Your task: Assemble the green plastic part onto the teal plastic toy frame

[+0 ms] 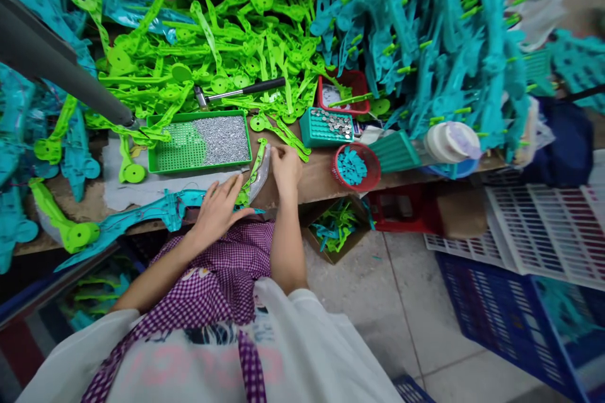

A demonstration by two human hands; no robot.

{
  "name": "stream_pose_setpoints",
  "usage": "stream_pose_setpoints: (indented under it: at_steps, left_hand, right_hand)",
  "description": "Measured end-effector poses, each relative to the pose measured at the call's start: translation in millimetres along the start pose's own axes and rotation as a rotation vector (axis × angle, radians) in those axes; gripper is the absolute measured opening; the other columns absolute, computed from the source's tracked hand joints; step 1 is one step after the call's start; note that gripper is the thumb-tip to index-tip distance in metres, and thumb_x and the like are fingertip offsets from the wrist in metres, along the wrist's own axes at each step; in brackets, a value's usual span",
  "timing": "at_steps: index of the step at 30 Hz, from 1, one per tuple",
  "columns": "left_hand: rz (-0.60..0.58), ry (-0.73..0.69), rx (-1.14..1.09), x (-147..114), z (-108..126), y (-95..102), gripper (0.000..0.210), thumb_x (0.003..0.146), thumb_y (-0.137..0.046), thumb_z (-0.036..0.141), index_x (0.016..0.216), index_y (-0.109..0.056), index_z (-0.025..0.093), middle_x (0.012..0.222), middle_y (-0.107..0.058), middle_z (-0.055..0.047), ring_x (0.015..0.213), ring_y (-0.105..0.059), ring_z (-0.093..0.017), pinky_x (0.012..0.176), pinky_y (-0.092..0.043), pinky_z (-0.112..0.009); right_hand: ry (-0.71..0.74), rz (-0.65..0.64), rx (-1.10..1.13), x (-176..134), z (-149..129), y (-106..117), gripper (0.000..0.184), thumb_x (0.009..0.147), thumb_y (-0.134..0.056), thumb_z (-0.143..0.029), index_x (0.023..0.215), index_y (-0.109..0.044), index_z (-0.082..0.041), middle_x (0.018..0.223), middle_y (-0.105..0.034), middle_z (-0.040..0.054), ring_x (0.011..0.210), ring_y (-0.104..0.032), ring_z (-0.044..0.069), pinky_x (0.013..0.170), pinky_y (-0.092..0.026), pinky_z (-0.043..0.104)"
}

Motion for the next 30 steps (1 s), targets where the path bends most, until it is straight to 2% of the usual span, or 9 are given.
stream_pose_setpoints:
  at_steps: [3,8,12,15,20,24,27,30]
  left_hand:
    - [-0.043,-0.023,0.040,4.7,5.4,-16.2,0.075,0.091,-0.052,0.056,0.148,-0.035,0.010,0.146,-0.048,-0.021,0.135,-0.045,-0.032,0.113,-0.033,-0.047]
    - [-0.073,-0.037,0.072,10.2,1.8,-19.4,0.065,0.093,-0.051,0.053,0.139,-0.048,0.008,0.135,-0.058,-0.020,0.126,-0.053,-0.030,0.105,-0.041,-0.041]
    - [-0.061,-0.057,0.064,10.4,1.5,-19.0,0.065,0.092,-0.052,0.051,0.139,-0.047,0.008,0.136,-0.057,-0.020,0.127,-0.053,-0.031,0.106,-0.041,-0.041]
    - [-0.047,-0.061,0.029,11.8,-0.4,-20.6,0.060,0.092,-0.052,0.051,0.137,-0.050,0.010,0.134,-0.059,-0.019,0.125,-0.054,-0.030,0.105,-0.041,-0.042]
    - [0.000,0.044,-0.054,16.4,-9.0,-19.4,0.038,0.100,-0.041,0.039,0.126,-0.061,0.020,0.124,-0.067,-0.010,0.110,-0.062,-0.025,0.094,-0.049,-0.040]
    - [-0.023,0.090,-0.113,23.1,-12.0,-16.1,0.032,0.096,-0.050,0.037,0.120,-0.064,0.021,0.116,-0.069,-0.009,0.105,-0.061,-0.025,0.091,-0.050,-0.040]
    - [-0.112,0.153,-0.161,37.1,-23.0,-16.1,0.034,0.090,-0.059,0.037,0.119,-0.062,0.018,0.111,-0.067,-0.011,0.106,-0.061,-0.027,0.090,-0.050,-0.040]
    - [-0.268,0.247,-0.279,53.8,-39.5,-25.1,0.046,0.079,-0.073,0.035,0.119,-0.062,0.016,0.109,-0.067,-0.010,0.102,-0.063,-0.026,0.087,-0.051,-0.038]
  right_hand:
    - [-0.076,-0.096,-0.080,4.6,-6.9,-13.1,0.031,0.083,-0.057,-0.047,0.094,-0.070,-0.021,0.099,-0.075,0.0100,0.094,-0.069,0.027,0.088,-0.051,0.042]
    - [-0.176,-0.079,-0.110,8.3,-4.6,-15.7,0.024,0.077,-0.062,-0.039,0.089,-0.070,-0.020,0.096,-0.075,0.0115,0.095,-0.069,0.031,0.087,-0.051,0.042]
    - [-0.133,-0.066,-0.030,8.9,-6.4,-18.9,0.026,0.080,-0.058,-0.041,0.090,-0.068,-0.020,0.092,-0.075,0.0092,0.090,-0.069,0.027,0.086,-0.050,0.039]
    - [-0.103,-0.048,-0.045,9.2,-8.9,-19.6,0.031,0.086,-0.051,-0.047,0.091,-0.067,-0.020,0.095,-0.074,0.0101,0.093,-0.068,0.028,0.087,-0.050,0.041]
    - [-0.148,-0.091,-0.143,11.0,-4.4,-22.2,0.028,0.088,-0.052,-0.048,0.088,-0.065,-0.023,0.100,-0.074,0.0102,0.099,-0.066,0.029,0.088,-0.049,0.043]
    - [-0.106,-0.134,-0.213,17.0,-7.8,-21.3,0.028,0.090,-0.050,-0.047,0.090,-0.064,-0.023,0.101,-0.073,0.0102,0.098,-0.065,0.029,0.085,-0.049,0.042]
    - [-0.034,-0.229,-0.309,32.8,-17.4,-20.0,0.025,0.088,-0.056,-0.044,0.081,-0.063,-0.021,0.088,-0.072,0.0091,0.087,-0.065,0.026,0.078,-0.048,0.038]
    - [-0.021,-0.470,-0.270,50.7,-23.2,-26.7,0.030,0.082,-0.067,-0.036,0.060,-0.054,-0.020,0.056,-0.060,0.0013,0.059,-0.056,0.016,0.063,-0.043,0.029]
Point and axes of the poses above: each hand's wrist, its own x-axis towards the middle knuckle, its own y-axis out of the back of the hand, z = x × y, the point moved 8 cm from there along x, towards the middle knuckle
